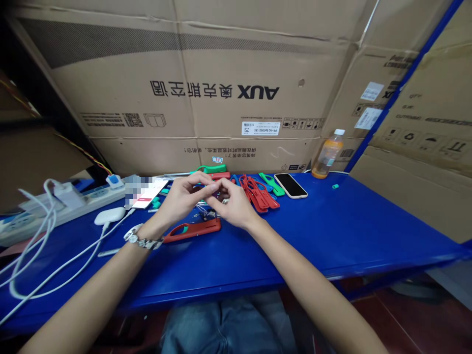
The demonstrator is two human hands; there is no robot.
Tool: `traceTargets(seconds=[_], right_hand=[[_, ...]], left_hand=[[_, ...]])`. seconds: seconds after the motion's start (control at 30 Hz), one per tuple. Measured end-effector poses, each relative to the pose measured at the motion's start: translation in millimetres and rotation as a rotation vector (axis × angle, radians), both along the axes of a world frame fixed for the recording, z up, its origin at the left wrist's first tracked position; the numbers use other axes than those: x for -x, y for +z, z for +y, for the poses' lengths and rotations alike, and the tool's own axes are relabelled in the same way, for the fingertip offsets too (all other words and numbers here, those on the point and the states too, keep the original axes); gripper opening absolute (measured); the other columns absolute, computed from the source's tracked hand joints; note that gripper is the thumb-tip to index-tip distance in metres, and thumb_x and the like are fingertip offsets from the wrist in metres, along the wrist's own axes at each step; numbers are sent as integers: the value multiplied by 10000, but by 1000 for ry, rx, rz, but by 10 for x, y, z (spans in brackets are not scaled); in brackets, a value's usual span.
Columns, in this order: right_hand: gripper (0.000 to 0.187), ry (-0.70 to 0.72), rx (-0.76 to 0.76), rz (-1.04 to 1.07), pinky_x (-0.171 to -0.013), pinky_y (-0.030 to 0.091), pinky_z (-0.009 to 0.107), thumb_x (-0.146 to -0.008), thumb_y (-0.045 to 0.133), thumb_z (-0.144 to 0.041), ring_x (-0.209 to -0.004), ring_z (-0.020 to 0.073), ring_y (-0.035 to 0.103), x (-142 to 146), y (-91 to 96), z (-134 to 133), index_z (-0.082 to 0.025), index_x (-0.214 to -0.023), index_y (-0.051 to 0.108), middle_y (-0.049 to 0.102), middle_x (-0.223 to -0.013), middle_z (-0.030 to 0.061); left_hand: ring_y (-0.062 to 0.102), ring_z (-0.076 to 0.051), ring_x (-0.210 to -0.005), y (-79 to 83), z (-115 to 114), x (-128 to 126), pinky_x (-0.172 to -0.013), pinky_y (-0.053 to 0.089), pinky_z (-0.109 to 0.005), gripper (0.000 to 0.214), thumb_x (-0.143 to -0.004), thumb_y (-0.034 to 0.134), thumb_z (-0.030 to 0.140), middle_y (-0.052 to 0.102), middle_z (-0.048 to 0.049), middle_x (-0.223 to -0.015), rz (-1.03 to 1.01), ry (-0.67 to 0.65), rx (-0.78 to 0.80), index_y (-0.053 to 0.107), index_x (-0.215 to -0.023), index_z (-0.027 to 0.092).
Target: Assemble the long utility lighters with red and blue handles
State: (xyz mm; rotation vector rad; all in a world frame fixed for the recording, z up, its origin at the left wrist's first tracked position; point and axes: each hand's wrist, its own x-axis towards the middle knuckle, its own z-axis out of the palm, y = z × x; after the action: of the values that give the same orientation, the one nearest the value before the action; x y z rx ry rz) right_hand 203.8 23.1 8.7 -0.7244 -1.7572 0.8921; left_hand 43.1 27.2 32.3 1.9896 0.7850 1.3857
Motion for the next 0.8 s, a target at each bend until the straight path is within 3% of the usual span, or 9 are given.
traceTargets(seconds=[0.07,0.13,0.27,0.43,0.5,0.6,0.67,0.8], right_hand=[[223,153,50,-62,-606,452,263,-857,623,-380,-624,123,540,-82,81,-20,-181,-955,601,571,-703,-27],[222,209,86,-121,-607,454,270,-875,602,-389,-599,122,531,-149,135,-24,-171,-906,635,555,-653,-31],[258,61,42,-97,-653,460,283,-808,696,-415,-670,134,540,-127,81,9,-170,-787,620,590,-710,-8],[349,-146,-32,-36,-579,405,249,-754,741,-416,-614,110,464,0,-37,17,-197,-702,475,495,-660,-46],[309,-110,-25,-33,-587,418,248,-771,728,-419,-625,109,479,-24,-9,-3,-192,-779,517,532,-708,-33],[309,107,84,-96,-529,409,236,-853,636,-453,-569,100,482,-126,87,-32,-187,-1006,597,582,-728,-18],[318,178,141,-150,-474,370,228,-891,579,-473,-500,87,441,-175,131,-36,-179,-1001,630,567,-667,-28],[273,41,45,-96,-582,432,255,-831,671,-434,-618,114,518,-111,86,-7,-167,-800,625,586,-705,-9]], left_hand=[[603,-205,-893,28,-5,60,-783,511,-374,206,-893,634,362,654,-70,-924,80,-68,3,739,-842,193],[599,-220,-965,39,-15,78,-790,514,-372,231,-918,592,364,646,-90,-1013,115,-107,13,745,-917,191],[618,-194,-917,-8,-37,-26,-780,508,-343,220,-849,689,342,664,-72,-994,-7,-23,50,700,-998,179],[608,-158,-738,-67,-39,-128,-705,499,-314,219,-784,766,342,649,-19,-764,-134,72,55,645,-724,169],[610,-172,-784,-50,-31,-89,-761,501,-338,202,-826,727,351,659,-28,-788,-79,49,14,674,-740,176],[608,-195,-880,-4,-22,2,-822,502,-371,205,-902,632,358,667,-53,-881,47,-7,-33,722,-820,192],[601,-202,-937,10,-29,31,-817,508,-367,233,-938,573,356,660,-71,-945,96,-9,-40,734,-879,198],[616,-190,-901,-30,-55,-43,-754,511,-329,191,-874,667,355,666,-67,-957,-12,79,16,697,-954,184]])
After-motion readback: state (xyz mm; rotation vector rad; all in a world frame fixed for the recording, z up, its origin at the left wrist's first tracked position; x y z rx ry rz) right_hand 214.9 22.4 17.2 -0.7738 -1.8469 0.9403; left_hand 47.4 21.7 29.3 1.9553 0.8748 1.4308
